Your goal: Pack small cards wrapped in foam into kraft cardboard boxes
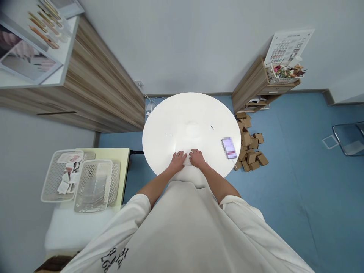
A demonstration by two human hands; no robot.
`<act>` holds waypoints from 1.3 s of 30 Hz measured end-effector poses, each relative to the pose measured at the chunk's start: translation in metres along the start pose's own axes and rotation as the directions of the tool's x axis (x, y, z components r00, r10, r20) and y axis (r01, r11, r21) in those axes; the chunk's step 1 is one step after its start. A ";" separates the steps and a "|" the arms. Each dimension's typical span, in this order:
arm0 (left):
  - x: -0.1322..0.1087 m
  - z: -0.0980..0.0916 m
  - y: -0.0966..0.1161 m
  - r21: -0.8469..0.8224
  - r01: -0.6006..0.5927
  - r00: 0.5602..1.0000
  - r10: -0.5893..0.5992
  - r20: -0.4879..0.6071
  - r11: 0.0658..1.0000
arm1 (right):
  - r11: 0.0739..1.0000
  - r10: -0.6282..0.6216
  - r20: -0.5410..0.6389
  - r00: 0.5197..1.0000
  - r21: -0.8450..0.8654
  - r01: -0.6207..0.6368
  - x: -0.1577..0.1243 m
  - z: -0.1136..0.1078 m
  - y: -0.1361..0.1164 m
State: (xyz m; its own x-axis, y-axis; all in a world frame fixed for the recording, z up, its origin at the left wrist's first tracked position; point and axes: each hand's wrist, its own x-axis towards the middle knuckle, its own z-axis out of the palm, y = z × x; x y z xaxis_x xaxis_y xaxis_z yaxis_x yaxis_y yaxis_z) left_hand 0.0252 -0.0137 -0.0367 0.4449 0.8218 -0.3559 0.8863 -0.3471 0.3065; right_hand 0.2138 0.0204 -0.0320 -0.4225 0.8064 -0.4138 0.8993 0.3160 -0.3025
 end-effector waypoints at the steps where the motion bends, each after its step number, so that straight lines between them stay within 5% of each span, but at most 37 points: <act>1: 0.000 0.001 0.000 0.001 0.004 1.000 -0.004 0.000 1.000 | 1.000 0.003 -0.004 1.000 0.004 -0.003 -0.002 0.001 -0.001; 15: -0.009 -0.029 0.009 -0.085 -0.092 0.990 0.101 0.103 0.992 | 0.975 -0.203 -0.062 0.977 0.081 0.208 -0.051 0.003 -0.001; 18: -0.004 -0.035 0.010 -0.118 -0.070 0.994 0.079 0.079 0.991 | 0.983 -0.150 -0.062 0.987 0.101 0.155 -0.041 -0.002 0.001; 23: 0.001 -0.031 0.019 -0.081 -0.063 0.991 0.053 -0.125 0.995 | 0.993 -0.040 -0.079 0.996 0.111 0.048 -0.021 -0.008 0.002; 27: 0.008 -0.020 0.021 -0.062 -0.019 0.998 0.015 -0.064 0.998 | 0.984 0.130 -0.132 0.983 0.136 -0.111 -0.018 -0.004 0.002; 32: 0.019 -0.003 0.012 -0.020 0.003 0.999 -0.002 0.050 1.000 | 0.860 0.479 -0.124 0.869 0.264 -0.437 -0.032 0.007 0.004; 39: 0.015 0.010 0.011 0.045 -0.007 1.000 0.007 0.012 0.999 | 0.833 0.512 -0.099 0.853 0.301 -0.465 -0.047 0.012 0.007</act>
State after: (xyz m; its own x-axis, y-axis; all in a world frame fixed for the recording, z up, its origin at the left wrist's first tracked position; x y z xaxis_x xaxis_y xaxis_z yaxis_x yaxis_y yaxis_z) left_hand 0.0425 -0.0098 -0.0476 0.4523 0.8140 -0.3644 0.8880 -0.3730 0.2691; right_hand 0.2383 -0.0216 -0.0248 0.1113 0.8994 -0.4226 0.9113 -0.2620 -0.3177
